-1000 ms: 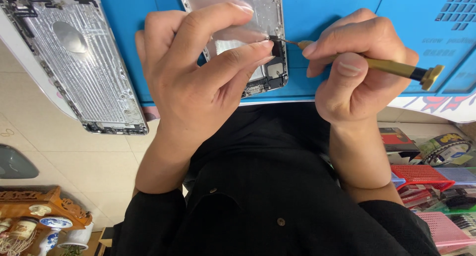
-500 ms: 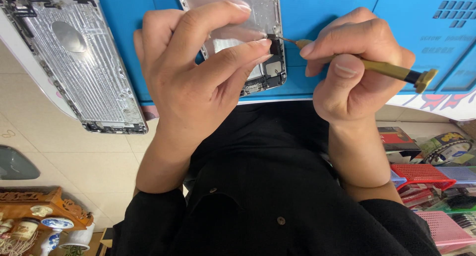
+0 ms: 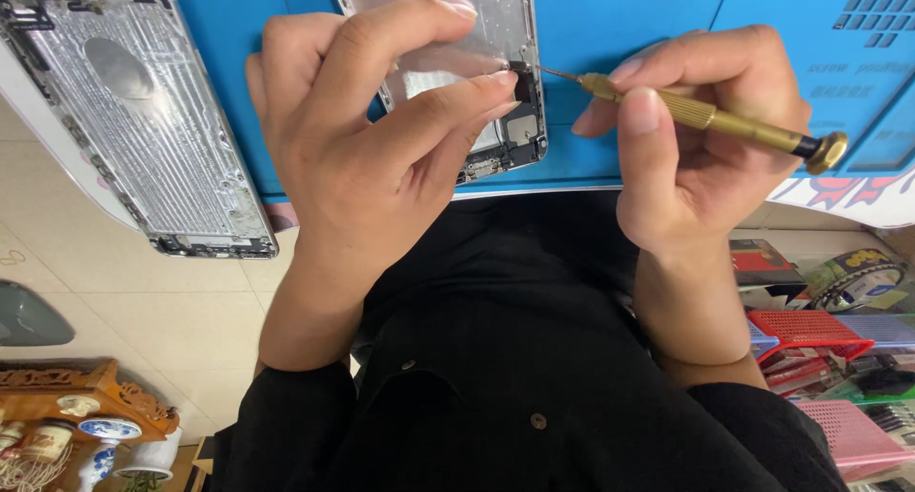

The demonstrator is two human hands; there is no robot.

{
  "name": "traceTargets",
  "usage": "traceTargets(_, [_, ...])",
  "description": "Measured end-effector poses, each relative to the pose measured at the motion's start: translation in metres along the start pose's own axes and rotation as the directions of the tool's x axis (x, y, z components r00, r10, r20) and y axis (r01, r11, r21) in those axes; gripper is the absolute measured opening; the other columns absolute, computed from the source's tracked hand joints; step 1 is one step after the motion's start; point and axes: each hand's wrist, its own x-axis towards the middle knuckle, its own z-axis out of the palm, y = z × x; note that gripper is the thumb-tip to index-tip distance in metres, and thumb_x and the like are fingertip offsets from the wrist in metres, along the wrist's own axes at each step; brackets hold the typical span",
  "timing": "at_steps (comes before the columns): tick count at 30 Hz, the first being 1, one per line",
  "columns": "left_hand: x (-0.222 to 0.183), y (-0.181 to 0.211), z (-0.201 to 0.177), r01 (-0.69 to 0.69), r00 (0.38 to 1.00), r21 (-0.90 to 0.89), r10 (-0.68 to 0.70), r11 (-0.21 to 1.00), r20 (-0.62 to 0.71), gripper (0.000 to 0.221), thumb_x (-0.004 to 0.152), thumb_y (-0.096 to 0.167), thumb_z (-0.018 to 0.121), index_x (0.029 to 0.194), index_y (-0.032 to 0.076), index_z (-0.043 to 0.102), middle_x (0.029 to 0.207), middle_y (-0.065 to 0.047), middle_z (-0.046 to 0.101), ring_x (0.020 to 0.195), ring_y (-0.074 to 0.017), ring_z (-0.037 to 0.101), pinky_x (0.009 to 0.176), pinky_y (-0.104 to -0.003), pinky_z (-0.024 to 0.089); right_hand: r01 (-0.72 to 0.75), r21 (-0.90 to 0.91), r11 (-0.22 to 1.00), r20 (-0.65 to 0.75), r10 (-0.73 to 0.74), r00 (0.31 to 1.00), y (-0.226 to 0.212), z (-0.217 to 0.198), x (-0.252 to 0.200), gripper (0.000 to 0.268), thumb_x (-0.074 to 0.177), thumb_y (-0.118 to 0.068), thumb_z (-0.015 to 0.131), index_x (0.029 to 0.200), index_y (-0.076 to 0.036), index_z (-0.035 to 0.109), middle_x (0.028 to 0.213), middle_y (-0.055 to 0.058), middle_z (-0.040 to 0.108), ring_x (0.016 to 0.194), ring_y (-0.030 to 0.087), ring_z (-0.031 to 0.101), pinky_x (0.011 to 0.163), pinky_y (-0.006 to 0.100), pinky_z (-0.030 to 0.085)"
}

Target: Replacing internal components of a disassembled mobile phone using a precision screwdriver.

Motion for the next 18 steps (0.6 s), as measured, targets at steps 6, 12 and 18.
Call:
traceTargets(6, [-0.0009, -0.0015, 0.0013, -0.003, 1.000, 0.006, 0.003, 1.000, -0.005, 0.020, 0.095, 0.025, 0.087, 0.113, 0.029, 0.079, 0.130, 0.013, 0.062, 0.107, -0.0150, 0.048, 0.092, -0.030, 0.035, -0.007, -0.022, 1.000, 0.023, 0.007, 1.000, -0.0050, 0.0022, 0.0042, 0.018, 0.123, -0.011, 0.060, 0.117, 0.006, 0.056, 0.105, 0.014, 0.070, 0.081, 0.017, 0.074, 0.075, 0.022, 0.059])
traceTargets(12, [0.0001, -0.0028, 0.0032, -0.015, 1.000, 0.005, 0.015, 1.000, -0.012, 0.017, 0.096, 0.026, 0.087, 0.112, 0.028, 0.079, 0.131, 0.012, 0.062, 0.106, -0.0154, 0.048, 0.091, -0.030, 0.035, 0.003, -0.050, 0.999, 0.046, -0.001, 0.999, -0.0033, 0.0007, 0.0052, 0.017, 0.123, -0.009, 0.057, 0.117, 0.006, 0.058, 0.103, 0.014, 0.070, 0.083, 0.017, 0.076, 0.077, 0.022, 0.061])
traceTargets(18, [0.0005, -0.0023, 0.0014, -0.012, 1.000, -0.001, 0.012, 1.000, 0.005, 0.017, 0.097, 0.026, 0.088, 0.112, 0.027, 0.080, 0.128, 0.012, 0.063, 0.106, -0.0152, 0.048, 0.091, -0.030, 0.035, 0.025, -0.081, 0.996, 0.060, -0.020, 0.998, -0.0004, -0.0004, 0.0056, 0.015, 0.122, -0.008, 0.058, 0.116, 0.006, 0.058, 0.103, 0.014, 0.071, 0.084, 0.018, 0.077, 0.077, 0.022, 0.061])
